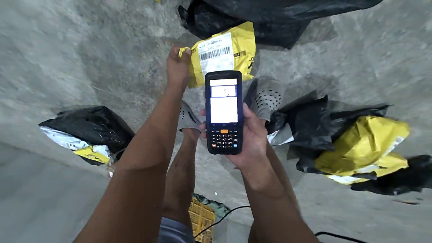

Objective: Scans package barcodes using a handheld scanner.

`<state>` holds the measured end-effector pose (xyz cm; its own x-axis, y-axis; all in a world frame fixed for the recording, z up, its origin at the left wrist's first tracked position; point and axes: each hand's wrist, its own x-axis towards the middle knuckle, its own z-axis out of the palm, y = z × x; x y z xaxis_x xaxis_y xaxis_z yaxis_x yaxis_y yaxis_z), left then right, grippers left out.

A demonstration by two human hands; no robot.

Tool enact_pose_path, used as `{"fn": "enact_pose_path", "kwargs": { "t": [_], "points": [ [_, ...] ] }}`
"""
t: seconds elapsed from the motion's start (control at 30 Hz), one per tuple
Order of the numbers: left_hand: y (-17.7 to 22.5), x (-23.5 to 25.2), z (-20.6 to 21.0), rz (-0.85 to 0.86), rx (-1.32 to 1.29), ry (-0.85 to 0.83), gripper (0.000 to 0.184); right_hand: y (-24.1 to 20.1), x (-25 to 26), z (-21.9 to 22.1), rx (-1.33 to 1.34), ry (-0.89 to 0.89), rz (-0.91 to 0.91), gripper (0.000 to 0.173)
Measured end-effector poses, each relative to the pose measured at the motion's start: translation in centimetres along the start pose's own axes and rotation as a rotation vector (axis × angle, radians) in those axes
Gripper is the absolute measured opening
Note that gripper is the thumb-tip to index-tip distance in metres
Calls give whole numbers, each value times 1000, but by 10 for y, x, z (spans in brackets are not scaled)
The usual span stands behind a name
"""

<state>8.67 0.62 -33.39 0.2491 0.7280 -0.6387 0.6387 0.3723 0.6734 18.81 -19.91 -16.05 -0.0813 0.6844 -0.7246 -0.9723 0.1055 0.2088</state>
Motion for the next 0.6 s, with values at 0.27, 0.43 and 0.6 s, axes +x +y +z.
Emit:
{"fn": "enact_pose_path", "kwargs": {
  "t": [0.27,0.43,0.6],
  "points": [
    [-12,-40,21,-119,-96,-83,23,0,-3,0,6,-24,-10,57],
    [-4,-59,43,-139,-203,-118,16,-1,-4,2,11,-11,-12,58],
    [10,-110,38,-297,-731,-419,29,-2,-6,4,25,16,-21,55]
  ]
}}
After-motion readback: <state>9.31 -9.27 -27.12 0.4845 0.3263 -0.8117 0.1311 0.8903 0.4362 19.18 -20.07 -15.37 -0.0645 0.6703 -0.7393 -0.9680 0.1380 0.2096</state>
